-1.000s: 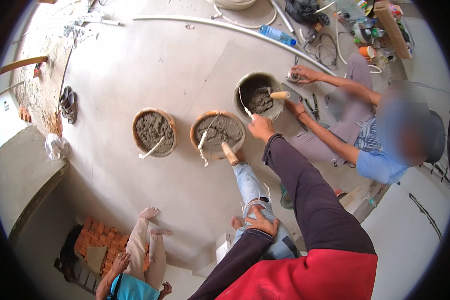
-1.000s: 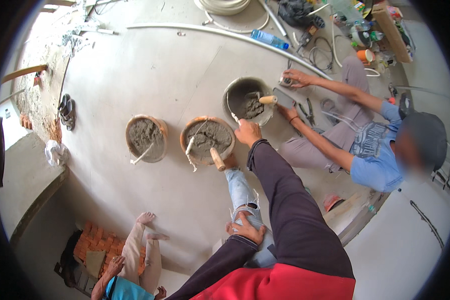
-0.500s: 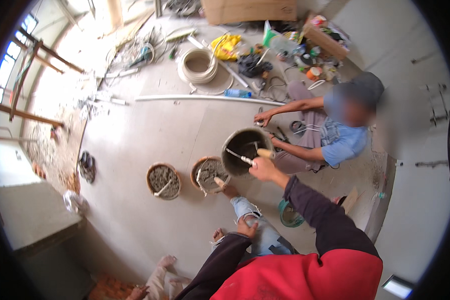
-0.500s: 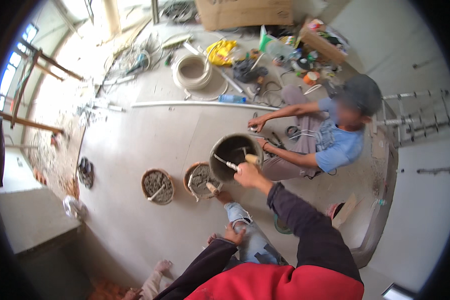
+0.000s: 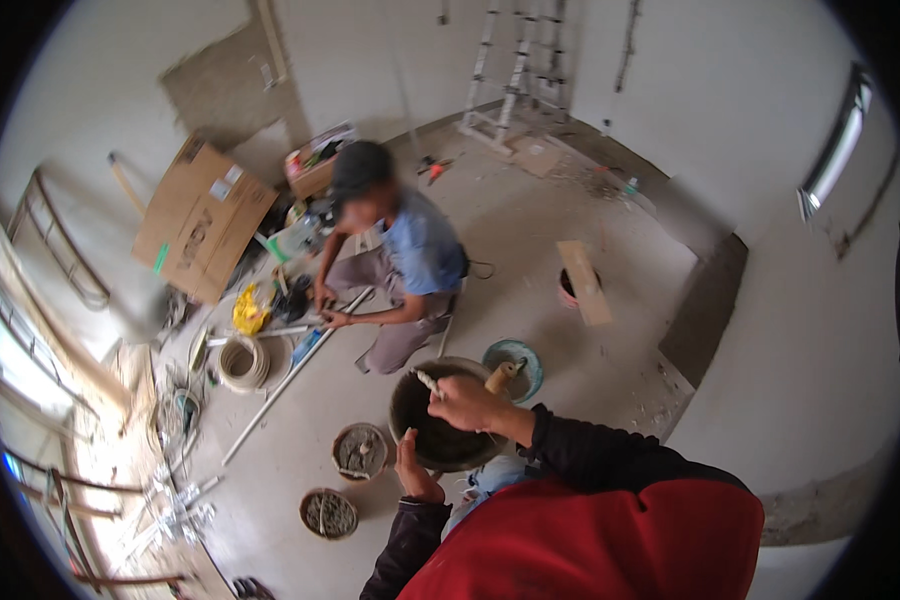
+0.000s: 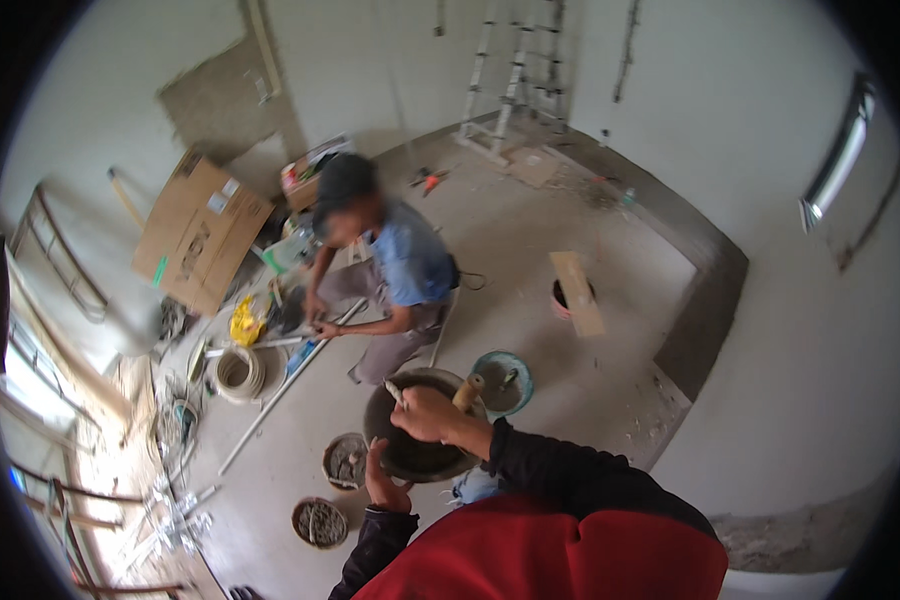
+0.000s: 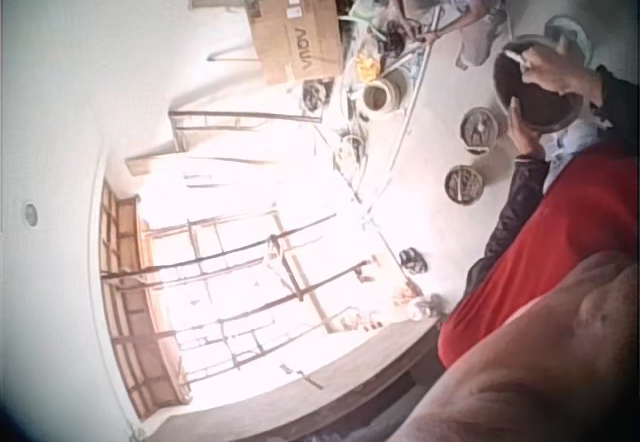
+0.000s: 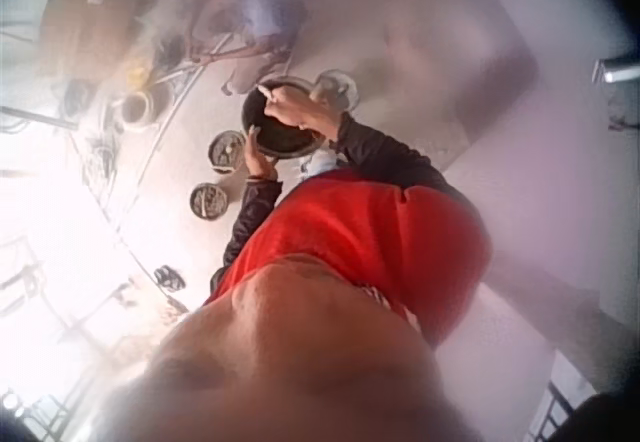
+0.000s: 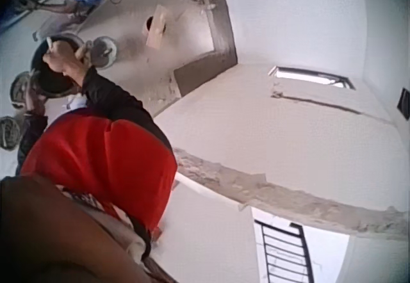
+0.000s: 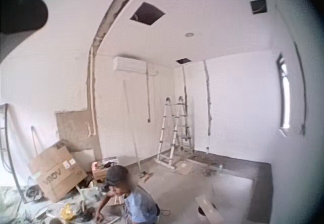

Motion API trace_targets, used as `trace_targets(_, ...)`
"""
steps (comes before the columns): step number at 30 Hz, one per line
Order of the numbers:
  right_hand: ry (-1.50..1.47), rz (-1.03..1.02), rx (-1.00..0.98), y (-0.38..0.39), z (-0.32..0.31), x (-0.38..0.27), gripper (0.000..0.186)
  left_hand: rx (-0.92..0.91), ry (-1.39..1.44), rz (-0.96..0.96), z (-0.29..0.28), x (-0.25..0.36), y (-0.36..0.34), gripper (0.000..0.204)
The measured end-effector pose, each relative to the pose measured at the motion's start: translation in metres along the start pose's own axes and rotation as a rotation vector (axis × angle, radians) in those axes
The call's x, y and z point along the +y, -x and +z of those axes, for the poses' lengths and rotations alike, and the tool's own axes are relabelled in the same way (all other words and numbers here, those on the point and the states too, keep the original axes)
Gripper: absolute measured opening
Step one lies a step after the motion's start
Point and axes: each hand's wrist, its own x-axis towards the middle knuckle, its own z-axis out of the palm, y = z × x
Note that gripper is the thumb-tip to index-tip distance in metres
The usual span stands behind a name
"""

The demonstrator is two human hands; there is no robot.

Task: The person applies mortar from a bucket into a horizontal gap in a wall using a trowel.

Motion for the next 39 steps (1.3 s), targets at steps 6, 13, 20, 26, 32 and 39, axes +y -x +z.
trace_targets(6,0.09,0.048,0.062,0.134,-0.079,0.057,0.021,-0.446,-0.08,-0.47,0.142,-0.044,0.044,0.057)
trace_targets(13,0.072,0.202,0.164,0.245,-0.205,0.191,0.038,-0.362,-0.199,-0.415,0.319,-0.2,0.016,0.026)
trace_targets(20,0.066,0.173,0.03,0.274,-0.361,0.291,0.034,-0.518,-0.578,-0.33,0.485,-0.274,-0.033,0.019)
trace_targets(26,0.458,0.404,0.34,0.3,-0.562,0.38,0.028,-0.494,-0.707,-0.132,0.626,-0.26,-0.04,0.021)
trace_targets(32,0.441,0.759,-0.129,0.268,-0.657,0.446,0.029,-0.702,-0.84,0.032,0.748,-0.282,-0.113,0.017)
trace_targets(39,0.434,0.796,0.015,0.228,-0.806,0.448,0.018,-0.733,-0.576,-0.099,0.919,-0.249,-0.187,0.021)
